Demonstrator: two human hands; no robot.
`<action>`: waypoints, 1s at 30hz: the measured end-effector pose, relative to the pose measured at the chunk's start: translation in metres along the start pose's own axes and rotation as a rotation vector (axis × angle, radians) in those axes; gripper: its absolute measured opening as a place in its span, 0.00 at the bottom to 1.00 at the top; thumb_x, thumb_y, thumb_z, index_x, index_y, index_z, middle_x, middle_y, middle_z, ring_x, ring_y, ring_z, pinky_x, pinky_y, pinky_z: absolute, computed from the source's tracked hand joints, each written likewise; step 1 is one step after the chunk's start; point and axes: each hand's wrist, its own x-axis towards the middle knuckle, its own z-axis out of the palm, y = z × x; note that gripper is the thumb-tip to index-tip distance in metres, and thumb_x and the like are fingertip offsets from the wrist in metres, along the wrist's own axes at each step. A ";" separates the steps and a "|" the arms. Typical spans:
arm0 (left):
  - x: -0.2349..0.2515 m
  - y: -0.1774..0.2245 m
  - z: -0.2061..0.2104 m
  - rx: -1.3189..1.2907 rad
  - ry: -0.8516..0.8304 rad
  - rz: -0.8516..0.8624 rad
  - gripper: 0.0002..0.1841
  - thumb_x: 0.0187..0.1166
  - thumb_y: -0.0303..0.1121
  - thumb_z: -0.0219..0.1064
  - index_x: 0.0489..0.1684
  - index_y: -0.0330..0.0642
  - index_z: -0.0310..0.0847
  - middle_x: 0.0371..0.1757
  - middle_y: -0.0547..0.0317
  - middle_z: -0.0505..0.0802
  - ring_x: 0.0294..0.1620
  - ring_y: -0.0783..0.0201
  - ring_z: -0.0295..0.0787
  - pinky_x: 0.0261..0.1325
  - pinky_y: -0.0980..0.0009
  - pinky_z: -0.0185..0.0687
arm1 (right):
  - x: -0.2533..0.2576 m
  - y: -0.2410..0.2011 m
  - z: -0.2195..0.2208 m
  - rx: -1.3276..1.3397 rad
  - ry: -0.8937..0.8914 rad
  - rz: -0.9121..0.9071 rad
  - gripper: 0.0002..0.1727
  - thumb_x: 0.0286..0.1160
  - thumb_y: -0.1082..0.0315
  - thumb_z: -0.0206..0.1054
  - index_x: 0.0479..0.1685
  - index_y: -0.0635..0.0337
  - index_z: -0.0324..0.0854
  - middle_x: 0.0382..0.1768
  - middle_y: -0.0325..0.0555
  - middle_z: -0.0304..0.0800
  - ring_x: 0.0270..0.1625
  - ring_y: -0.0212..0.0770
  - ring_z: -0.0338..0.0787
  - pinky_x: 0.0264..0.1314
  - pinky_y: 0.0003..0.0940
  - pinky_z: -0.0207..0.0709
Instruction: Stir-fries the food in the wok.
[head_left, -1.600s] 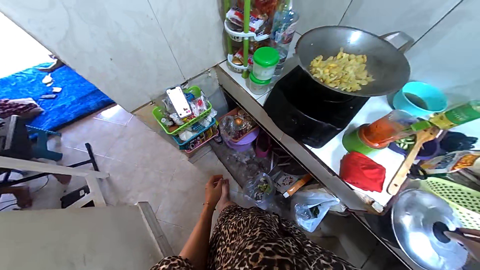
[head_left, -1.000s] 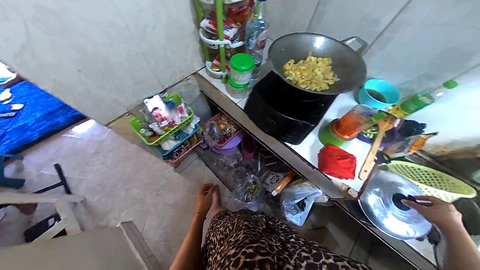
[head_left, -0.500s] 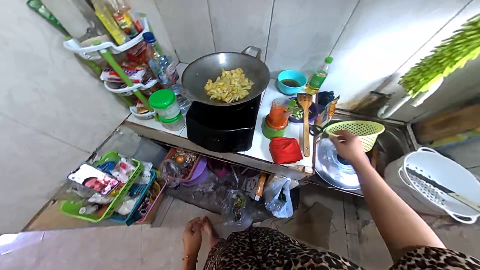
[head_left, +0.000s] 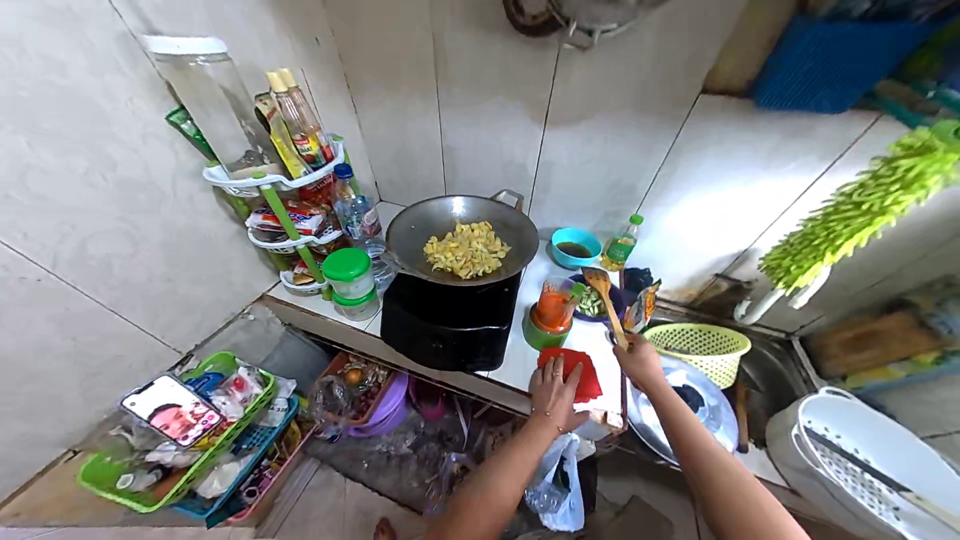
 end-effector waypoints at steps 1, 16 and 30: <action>0.007 0.001 0.004 0.009 0.003 -0.034 0.48 0.73 0.50 0.75 0.96 0.56 0.52 0.95 0.38 0.53 0.95 0.38 0.44 0.91 0.40 0.42 | -0.007 0.001 -0.008 0.016 0.010 -0.033 0.29 0.82 0.65 0.64 0.81 0.69 0.68 0.62 0.72 0.85 0.64 0.67 0.86 0.68 0.64 0.76; -0.112 -0.049 -0.136 -1.657 0.736 -0.702 0.31 0.95 0.53 0.39 0.87 0.40 0.58 0.71 0.39 0.84 0.69 0.49 0.85 0.68 0.48 0.83 | -0.058 -0.045 -0.119 -0.011 0.059 -0.658 0.27 0.79 0.64 0.62 0.77 0.63 0.72 0.36 0.53 0.85 0.28 0.39 0.79 0.32 0.41 0.76; -0.038 -0.124 -0.244 -1.422 1.168 -0.462 0.34 0.95 0.55 0.38 0.97 0.56 0.31 0.92 0.42 0.60 0.88 0.45 0.62 0.80 0.37 0.66 | -0.036 -0.266 -0.150 -0.929 -0.034 -0.495 0.19 0.79 0.66 0.71 0.68 0.46 0.88 0.51 0.70 0.90 0.56 0.77 0.86 0.49 0.81 0.72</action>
